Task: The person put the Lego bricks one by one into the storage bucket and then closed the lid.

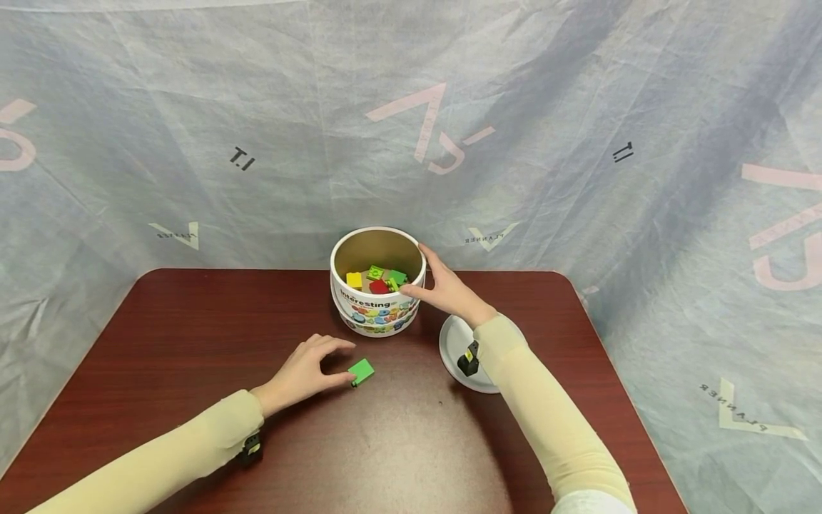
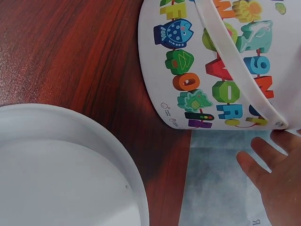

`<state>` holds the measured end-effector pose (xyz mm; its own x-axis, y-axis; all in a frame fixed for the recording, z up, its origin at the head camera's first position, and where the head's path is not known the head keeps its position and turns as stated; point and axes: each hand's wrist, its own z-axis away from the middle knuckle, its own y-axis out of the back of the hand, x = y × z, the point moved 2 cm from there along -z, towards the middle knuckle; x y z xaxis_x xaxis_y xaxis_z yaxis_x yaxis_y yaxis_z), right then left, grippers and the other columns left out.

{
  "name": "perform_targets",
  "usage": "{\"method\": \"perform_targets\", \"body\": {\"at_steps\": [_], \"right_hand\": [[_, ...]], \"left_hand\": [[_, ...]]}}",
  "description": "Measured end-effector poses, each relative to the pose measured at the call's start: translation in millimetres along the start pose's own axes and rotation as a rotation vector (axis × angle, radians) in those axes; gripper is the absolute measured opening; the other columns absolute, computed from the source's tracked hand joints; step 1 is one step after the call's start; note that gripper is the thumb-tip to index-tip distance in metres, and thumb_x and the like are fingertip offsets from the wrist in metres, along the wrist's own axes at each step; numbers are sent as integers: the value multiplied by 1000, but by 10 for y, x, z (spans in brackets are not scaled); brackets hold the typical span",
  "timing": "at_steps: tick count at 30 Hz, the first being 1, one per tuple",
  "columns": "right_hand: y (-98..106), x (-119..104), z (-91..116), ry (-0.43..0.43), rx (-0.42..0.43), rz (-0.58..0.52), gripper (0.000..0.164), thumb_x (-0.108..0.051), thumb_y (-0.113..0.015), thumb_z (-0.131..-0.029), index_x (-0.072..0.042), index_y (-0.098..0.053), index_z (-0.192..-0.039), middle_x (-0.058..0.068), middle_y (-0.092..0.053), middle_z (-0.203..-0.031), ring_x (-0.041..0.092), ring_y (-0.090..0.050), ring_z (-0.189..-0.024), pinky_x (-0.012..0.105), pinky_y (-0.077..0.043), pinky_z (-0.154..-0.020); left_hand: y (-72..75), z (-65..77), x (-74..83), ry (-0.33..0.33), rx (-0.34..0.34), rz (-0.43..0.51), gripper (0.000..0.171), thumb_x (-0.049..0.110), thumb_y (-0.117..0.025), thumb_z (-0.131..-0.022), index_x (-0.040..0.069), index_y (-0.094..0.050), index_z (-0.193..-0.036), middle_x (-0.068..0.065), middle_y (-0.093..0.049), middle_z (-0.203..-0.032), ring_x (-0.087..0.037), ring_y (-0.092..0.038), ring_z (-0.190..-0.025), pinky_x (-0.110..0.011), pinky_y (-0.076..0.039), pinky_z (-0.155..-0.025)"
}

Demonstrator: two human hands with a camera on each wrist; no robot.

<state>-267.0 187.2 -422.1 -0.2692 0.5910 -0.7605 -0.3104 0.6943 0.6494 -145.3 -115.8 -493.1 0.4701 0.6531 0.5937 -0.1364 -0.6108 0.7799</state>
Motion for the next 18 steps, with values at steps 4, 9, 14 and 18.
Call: {"method": "perform_targets", "body": {"at_steps": [4, 9, 14, 18], "right_hand": [[2, -6, 9, -9, 4, 16, 105, -53, -76, -93, -24, -10, -169, 12, -32, -166, 33, -43, -146, 60, -38, -115], [1, -13, 14, -25, 1, 11, 106, -56, -75, -92, -28, -9, -169, 10, -29, -168, 33, -43, -147, 58, -39, -115], [-1, -7, 14, -28, -9, -7, 106, -57, -74, -92, -28, -7, -169, 10, -28, -169, 33, -42, -148, 57, -40, -115], [-4, -5, 9, -15, -10, -24, 105, -53, -75, -93, -26, -7, -169, 11, -29, -168, 33, -43, -147, 55, -41, -115]], "left_hand": [[-88, 30, 5, 28, -30, -17, 53, 44, -88, -83, 18, -72, -126, 2, -70, -115, -19, -58, -105, -41, -45, -86], [-162, 41, 24, 35, -27, -31, 53, 44, -90, -81, 18, -73, -124, 4, -68, -111, -18, -58, -102, -39, -42, -83], [-210, 29, 39, 31, -8, -54, 52, 44, -91, -79, 19, -73, -121, 5, -67, -105, -16, -57, -98, -36, -39, -80], [-235, 22, 50, 18, 6, -62, 48, 41, -91, -79, 20, -72, -118, 7, -66, -102, -14, -56, -94, -35, -37, -78]]}}
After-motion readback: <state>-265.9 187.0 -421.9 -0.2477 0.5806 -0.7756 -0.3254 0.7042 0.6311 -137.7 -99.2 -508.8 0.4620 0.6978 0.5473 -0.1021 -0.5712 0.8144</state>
